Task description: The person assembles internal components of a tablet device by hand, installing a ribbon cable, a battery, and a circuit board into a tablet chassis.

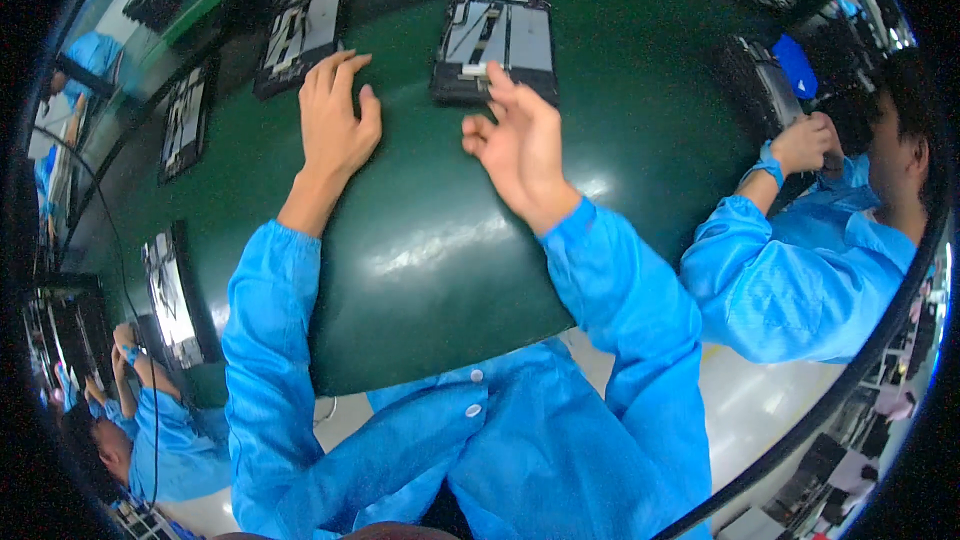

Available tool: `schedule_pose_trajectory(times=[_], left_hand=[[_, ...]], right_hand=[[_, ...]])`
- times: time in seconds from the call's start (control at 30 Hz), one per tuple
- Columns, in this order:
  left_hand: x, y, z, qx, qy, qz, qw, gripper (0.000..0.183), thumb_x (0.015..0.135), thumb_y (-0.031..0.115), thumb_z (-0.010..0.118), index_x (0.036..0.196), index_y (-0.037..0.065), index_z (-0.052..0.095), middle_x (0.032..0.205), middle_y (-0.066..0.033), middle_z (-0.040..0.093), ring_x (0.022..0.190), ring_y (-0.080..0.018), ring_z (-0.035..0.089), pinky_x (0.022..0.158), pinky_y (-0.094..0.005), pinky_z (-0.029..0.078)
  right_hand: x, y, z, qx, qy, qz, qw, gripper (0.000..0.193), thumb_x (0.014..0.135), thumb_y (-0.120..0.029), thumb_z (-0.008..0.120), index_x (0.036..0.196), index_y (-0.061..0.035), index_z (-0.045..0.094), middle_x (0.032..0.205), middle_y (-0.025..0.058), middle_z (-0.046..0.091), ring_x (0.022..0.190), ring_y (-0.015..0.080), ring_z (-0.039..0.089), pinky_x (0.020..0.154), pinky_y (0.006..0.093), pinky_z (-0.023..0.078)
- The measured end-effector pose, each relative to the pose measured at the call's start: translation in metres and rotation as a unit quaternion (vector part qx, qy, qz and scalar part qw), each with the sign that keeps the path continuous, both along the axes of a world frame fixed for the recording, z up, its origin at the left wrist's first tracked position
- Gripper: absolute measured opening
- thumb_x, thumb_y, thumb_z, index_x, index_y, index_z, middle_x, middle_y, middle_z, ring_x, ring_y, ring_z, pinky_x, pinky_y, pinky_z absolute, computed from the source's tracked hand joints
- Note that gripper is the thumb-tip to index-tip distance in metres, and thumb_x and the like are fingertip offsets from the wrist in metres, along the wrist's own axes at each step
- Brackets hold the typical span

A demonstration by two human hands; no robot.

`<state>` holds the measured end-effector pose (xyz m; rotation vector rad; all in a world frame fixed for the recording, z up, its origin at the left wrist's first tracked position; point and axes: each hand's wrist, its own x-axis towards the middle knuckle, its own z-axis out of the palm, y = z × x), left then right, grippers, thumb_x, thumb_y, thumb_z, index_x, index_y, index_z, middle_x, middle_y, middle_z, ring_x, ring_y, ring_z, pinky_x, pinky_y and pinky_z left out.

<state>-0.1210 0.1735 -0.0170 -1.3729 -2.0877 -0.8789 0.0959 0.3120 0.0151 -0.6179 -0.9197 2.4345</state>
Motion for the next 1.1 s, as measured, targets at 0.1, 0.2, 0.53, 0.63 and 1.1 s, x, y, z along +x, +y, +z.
schedule_pose_trajectory(times=[0.1,0.2,0.53,0.63,1.1], left_hand=[[-0.003,-0.004,0.0,0.008,-0.036,-0.015,0.999,0.036,0.094,0.012,0.065,0.129,0.004,0.07,0.134,-0.0184,0.068,0.129,-0.0396,0.06,0.112,-0.052,0.045],[0.002,-0.007,-0.002,0.013,-0.068,-0.049,0.996,0.035,0.097,0.012,0.064,0.129,0.003,0.071,0.133,-0.0193,0.069,0.128,-0.0392,0.061,0.111,-0.0513,0.047],[0.027,-0.019,0.0,-0.117,-0.114,-0.224,0.961,0.027,0.104,0.022,0.066,0.123,0.006,0.077,0.146,-0.0142,0.071,0.144,-0.0372,0.056,0.126,-0.0532,0.039],[0.04,-0.03,0.008,-0.125,-0.161,-0.236,0.95,0.028,0.1,0.023,0.07,0.122,0.006,0.076,0.146,-0.0137,0.071,0.147,-0.0377,0.054,0.129,-0.0536,0.036],[0.096,-0.105,0.019,-0.203,-0.151,-0.176,0.951,0.072,0.086,0.032,0.072,0.152,0.006,0.058,0.167,-0.0224,0.048,0.162,-0.0452,0.035,0.137,-0.0663,0.015]], right_hand=[[0.049,-0.057,0.011,0.004,-0.038,0.053,0.998,0.08,0.104,-0.026,0.054,0.176,-0.0033,0.029,0.128,0.0088,0.055,0.09,0.0235,0.055,0.084,0.037,0.047],[0.106,-0.1,0.034,-0.013,-0.103,0.108,0.989,0.08,0.105,-0.02,0.059,0.178,-0.0101,0.027,0.12,0.0144,0.059,0.083,0.0215,0.06,0.082,0.0336,0.05],[0.144,-0.108,0.069,0.302,-0.206,0.264,0.893,0.046,0.112,-0.009,0.058,0.158,-0.0029,0.053,0.087,0.0105,0.079,0.077,0.0118,0.07,0.073,0.0295,0.057],[0.088,-0.062,0.042,0.596,-0.121,0.025,0.794,0.02,0.102,-0.007,0.068,0.118,-0.0014,0.078,0.105,0.0098,0.079,0.094,0.0156,0.073,0.079,0.0327,0.058],[0.04,-0.008,0.011,0.72,-0.116,0.2,0.655,0.014,0.09,-0.019,0.083,0.096,-0.0082,0.075,0.123,0.0093,0.067,0.125,0.0309,0.058,0.102,0.0421,0.05]])
